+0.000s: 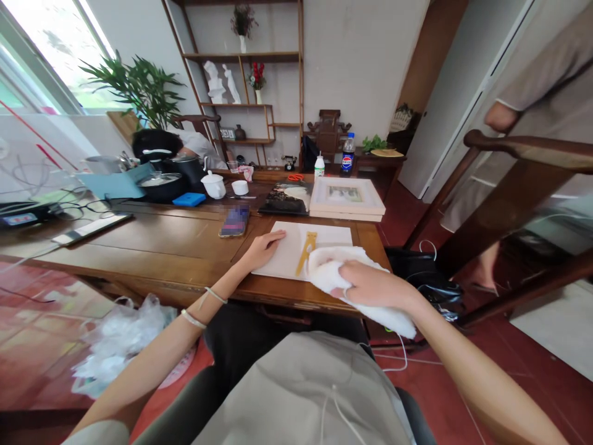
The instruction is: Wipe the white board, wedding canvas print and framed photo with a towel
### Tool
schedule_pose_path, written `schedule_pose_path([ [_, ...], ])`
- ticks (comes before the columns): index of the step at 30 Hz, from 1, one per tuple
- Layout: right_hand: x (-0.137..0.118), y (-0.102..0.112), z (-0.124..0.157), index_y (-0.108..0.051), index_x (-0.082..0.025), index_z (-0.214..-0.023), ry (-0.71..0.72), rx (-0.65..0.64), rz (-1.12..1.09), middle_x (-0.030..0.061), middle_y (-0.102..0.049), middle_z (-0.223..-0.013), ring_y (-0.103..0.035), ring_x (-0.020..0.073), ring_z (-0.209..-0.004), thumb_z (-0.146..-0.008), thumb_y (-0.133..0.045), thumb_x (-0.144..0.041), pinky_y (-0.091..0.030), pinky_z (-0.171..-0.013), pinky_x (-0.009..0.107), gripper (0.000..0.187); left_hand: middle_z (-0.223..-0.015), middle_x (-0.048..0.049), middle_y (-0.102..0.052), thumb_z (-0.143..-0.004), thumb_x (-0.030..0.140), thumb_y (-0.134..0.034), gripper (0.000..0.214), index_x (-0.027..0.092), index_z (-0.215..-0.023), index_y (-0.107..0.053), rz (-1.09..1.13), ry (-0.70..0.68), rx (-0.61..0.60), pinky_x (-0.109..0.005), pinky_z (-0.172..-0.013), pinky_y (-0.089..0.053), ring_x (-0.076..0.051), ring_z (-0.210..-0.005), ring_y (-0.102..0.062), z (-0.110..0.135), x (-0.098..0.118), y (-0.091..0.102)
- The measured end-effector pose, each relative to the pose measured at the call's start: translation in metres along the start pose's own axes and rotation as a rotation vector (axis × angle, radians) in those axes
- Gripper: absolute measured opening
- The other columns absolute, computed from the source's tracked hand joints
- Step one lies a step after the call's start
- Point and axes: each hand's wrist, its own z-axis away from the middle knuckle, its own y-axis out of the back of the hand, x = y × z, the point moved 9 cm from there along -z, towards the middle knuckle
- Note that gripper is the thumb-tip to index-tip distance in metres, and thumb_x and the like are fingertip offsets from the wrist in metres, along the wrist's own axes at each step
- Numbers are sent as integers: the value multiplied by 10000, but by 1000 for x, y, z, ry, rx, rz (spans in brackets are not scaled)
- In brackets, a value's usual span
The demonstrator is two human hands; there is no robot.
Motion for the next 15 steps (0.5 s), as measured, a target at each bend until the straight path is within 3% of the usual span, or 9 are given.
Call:
schedule_pose_path([
  [3,19,15,-32,-577,-170,-811,-98,141,-87,131,-636,-912,-596,253,-820,-824,-476,-476,-444,-718,321,323,-1214,-81,-612,-825,131,-403,354,126,-1077,-651,0,2,1,-368,-1069,-366,-204,-1184,-534,0,-1,0],
  [6,18,25,-73,-568,-148,-864,-155,291,-75,148,-640,-957,-598,251,-839,-860,-427,-432,-441,-709,315,317,-1213,-83,-614,-827,139,-409,357,111,-1092,-647,-6,6,1,-338,-1071,-365,-198,-1182,-534,0,-2,-1],
  [11,-27,22,-132,-592,-129,-918,6,306,136,164,-632,-1022,-515,309,-1083,-871,-390,-265,-369,-894,422,248,-1238,-86,-595,-827,132,-406,375,115,-1124,-635,-11,-7,-10,-362,-1072,-359,-213,-1191,-526,0,-2,-2],
  [15,-58,10,-136,-626,-136,-928,107,261,221,157,-616,-1090,-393,330,-1208,-753,-473,-122,-235,-988,540,233,-1249,-58,-589,-820,106,-406,393,156,-1137,-633,-7,-26,-15,-363,-1056,-372,-212,-1189,-528,-1,0,-2],
])
